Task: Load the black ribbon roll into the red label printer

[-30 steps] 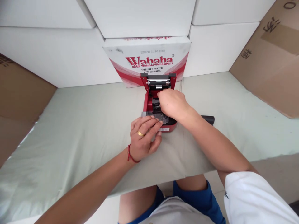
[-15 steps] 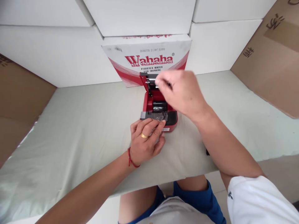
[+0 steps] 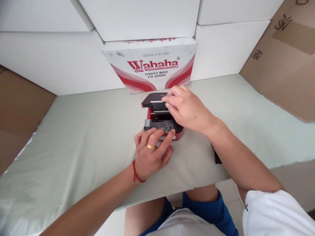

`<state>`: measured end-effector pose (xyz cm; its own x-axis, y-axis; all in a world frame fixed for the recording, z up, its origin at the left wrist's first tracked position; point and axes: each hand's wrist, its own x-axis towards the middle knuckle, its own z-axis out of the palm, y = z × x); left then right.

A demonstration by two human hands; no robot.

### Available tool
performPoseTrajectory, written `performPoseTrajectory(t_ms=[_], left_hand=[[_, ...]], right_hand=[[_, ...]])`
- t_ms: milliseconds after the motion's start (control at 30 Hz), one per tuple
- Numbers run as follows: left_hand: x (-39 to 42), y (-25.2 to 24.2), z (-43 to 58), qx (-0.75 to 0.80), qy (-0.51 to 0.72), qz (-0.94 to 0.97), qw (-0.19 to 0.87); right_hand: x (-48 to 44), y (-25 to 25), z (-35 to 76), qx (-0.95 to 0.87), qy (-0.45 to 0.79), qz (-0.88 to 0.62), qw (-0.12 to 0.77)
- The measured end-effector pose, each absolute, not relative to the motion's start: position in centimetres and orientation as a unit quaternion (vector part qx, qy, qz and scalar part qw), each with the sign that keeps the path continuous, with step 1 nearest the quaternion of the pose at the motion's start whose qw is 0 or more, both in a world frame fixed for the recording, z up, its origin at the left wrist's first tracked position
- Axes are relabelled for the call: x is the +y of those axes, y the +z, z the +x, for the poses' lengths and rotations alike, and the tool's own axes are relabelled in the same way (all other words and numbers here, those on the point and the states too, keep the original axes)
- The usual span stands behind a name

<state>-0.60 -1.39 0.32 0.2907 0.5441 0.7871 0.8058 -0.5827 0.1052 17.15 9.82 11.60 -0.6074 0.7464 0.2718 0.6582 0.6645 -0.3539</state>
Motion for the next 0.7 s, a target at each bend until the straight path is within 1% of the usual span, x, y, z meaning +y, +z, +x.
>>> performPoseTrajectory(t_ms=[100, 167, 367, 467, 567, 700], left_hand=[[-1.5, 0.4, -0.5, -0.428, -0.412, -0.788, 0.165], [-1.5, 0.5, -0.4, -0.428, -0.41, -0.789, 0.16], [-1.4, 0.6, -0.4, -0.425, -0.408, -0.786, 0.189], [-1.5, 0.5, -0.3, -0.428, -0.409, -0.781, 0.197], [-1.4, 0.4, -0.3, -0.429, -0.417, -0.779, 0.186], [-1.2, 0.6, -0.9, -0.403, -0.476, -0.771, 0.128]], right_hand=[[8.8, 10.1, 18.1, -0.914, 0.124, -0.337, 0.19], [8.2, 9.2, 18.3, -0.92, 0.119, -0.323, 0.188], [6.7, 8.8, 17.8, -0.919, 0.067, -0.363, 0.139], [6.6, 8.8, 17.8, -0.921, 0.046, -0.363, 0.134], [6.6, 8.0, 18.0, -0.919, 0.032, -0.359, 0.157], [5.7, 6.2, 18.1, -0.905, 0.008, -0.338, 0.257]])
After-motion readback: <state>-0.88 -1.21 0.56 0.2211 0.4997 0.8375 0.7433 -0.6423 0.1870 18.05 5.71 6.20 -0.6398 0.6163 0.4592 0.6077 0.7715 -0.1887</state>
